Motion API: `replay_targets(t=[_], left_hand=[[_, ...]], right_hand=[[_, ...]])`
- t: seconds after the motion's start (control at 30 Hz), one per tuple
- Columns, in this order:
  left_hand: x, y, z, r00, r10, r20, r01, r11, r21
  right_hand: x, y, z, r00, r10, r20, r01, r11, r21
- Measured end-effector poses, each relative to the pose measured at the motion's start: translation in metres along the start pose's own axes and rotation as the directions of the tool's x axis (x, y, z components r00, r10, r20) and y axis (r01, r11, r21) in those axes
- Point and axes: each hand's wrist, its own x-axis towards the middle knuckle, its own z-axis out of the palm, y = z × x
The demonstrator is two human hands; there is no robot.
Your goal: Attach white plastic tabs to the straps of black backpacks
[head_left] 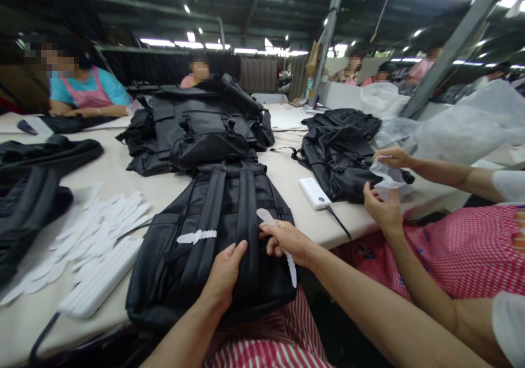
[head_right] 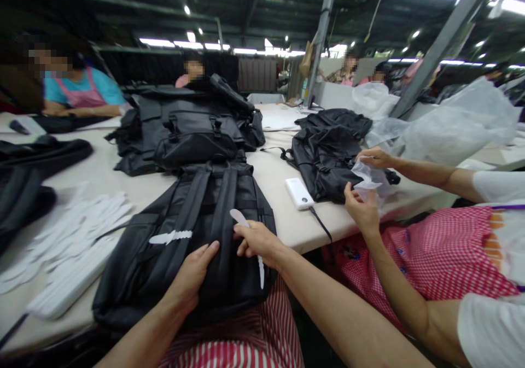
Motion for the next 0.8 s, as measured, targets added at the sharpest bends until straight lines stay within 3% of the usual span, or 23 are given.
replay_targets(t=[0.1,0.17,0.23,0.33,0.4,0.47,0.57,0.63,0.7,0.8], left_hand=[[0.000,0.000,-0.003,0.999,-0.042,-0.007,0.042,0.999,-0.026],[0.001,0.000,-0.004,0.998,-0.066,-0.001,0.066,0.997,-0.044],[0.001,0.001,-0.005,0.996,-0.092,0.013,0.092,0.993,-0.078],[-0.001,0.004,-0.005,0.991,-0.132,0.036,0.136,0.980,-0.143],[-0.004,0.007,-0.004,0.987,-0.157,0.037,0.161,0.972,-0.174],[-0.007,0.011,-0.003,0.984,-0.178,0.021,0.179,0.966,-0.187],[-0.010,0.015,-0.001,0.980,-0.199,-0.029,0.191,0.965,-0.180],[-0.010,0.017,0.000,0.976,-0.211,-0.057,0.198,0.964,-0.177],[-0.009,0.017,0.000,0.971,-0.232,-0.062,0.217,0.959,-0.183],[-0.006,0.014,-0.001,0.969,-0.247,-0.027,0.235,0.946,-0.222]], right_hand=[[-0.008,-0.002,-0.005,1.000,0.000,0.013,-0.002,0.984,0.178],[-0.014,-0.006,-0.008,1.000,-0.017,-0.007,0.018,0.993,0.120],[-0.021,-0.012,-0.013,0.991,-0.126,-0.044,0.118,0.981,-0.152],[-0.033,-0.026,-0.022,0.925,-0.368,-0.099,0.229,0.745,-0.626],[-0.038,-0.030,-0.029,0.868,-0.467,-0.171,0.214,0.660,-0.720],[-0.039,-0.028,-0.033,0.824,-0.494,-0.276,0.218,0.727,-0.651],[-0.036,-0.014,-0.032,0.752,-0.465,-0.467,0.280,0.867,-0.412],[-0.036,-0.001,-0.028,0.712,-0.436,-0.550,0.315,0.899,-0.305],[-0.039,0.011,-0.021,0.691,-0.442,-0.572,0.315,0.897,-0.311],[-0.043,0.023,-0.014,0.644,-0.532,-0.550,0.274,0.832,-0.483]])
